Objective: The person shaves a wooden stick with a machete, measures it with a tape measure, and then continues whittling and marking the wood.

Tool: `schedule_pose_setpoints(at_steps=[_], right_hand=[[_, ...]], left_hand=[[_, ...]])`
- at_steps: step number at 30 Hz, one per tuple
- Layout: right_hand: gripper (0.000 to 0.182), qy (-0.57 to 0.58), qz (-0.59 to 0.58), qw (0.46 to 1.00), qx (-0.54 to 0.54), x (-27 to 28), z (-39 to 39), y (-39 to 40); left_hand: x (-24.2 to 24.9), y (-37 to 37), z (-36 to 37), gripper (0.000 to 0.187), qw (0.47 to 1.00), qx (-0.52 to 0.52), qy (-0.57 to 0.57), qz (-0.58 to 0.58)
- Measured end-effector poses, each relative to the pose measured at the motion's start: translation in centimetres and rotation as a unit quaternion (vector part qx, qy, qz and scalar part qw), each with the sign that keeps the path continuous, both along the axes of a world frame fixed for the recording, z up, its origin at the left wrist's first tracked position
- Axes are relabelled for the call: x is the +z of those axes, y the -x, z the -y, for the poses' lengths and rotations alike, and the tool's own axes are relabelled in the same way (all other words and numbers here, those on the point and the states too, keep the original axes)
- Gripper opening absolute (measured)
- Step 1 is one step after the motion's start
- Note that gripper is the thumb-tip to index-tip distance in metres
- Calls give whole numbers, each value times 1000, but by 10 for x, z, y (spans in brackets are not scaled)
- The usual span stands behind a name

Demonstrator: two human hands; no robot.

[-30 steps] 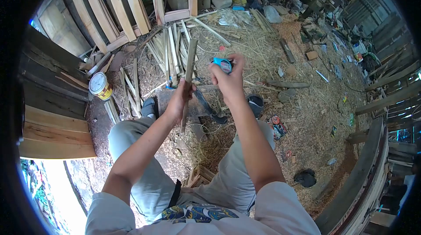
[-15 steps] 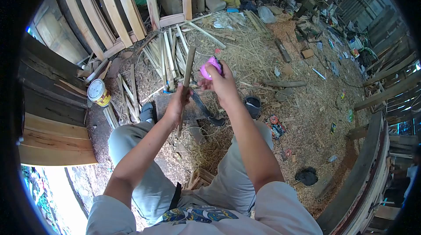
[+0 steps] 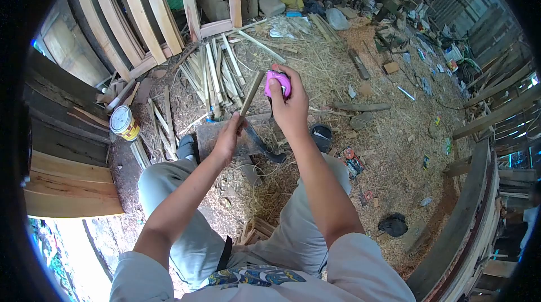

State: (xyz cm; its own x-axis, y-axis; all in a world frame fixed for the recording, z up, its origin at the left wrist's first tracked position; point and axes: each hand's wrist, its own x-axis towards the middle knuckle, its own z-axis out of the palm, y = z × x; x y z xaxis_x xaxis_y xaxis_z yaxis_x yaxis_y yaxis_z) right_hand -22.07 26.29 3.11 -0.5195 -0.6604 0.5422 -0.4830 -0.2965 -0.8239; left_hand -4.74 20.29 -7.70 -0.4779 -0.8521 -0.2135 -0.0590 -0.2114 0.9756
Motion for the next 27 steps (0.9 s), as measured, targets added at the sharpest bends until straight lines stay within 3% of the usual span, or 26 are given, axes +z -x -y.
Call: schedule_pose_setpoints(at_steps=[3, 9, 13, 15, 19, 24, 27], right_hand=[[32, 15, 48, 998, -24, -1, 2, 0], [26, -10, -48, 999, -1, -6, 1, 6], [39, -31, -57, 998, -11, -10, -5, -8], [53, -81, -92, 992, -6, -11, -10, -12], [50, -63, -72, 995, 15, -17, -6, -12], [48, -48, -65, 995, 50, -19, -6, 5], [51, -83, -75, 992, 61, -17, -11, -2]], left_hand=[[1, 0, -2, 58, 1000, -12, -3, 13], [3, 1, -4, 55, 1000, 5, -10, 0], [7, -6, 5, 55, 999, 5, 4, 40], [-1, -5, 13, 56, 996, 28, 82, -3], [-6, -7, 14, 57, 990, 35, 134, -4], [6, -9, -9, 59, 997, -23, -11, 67], [-10, -5, -9, 58, 997, 4, 71, 36]])
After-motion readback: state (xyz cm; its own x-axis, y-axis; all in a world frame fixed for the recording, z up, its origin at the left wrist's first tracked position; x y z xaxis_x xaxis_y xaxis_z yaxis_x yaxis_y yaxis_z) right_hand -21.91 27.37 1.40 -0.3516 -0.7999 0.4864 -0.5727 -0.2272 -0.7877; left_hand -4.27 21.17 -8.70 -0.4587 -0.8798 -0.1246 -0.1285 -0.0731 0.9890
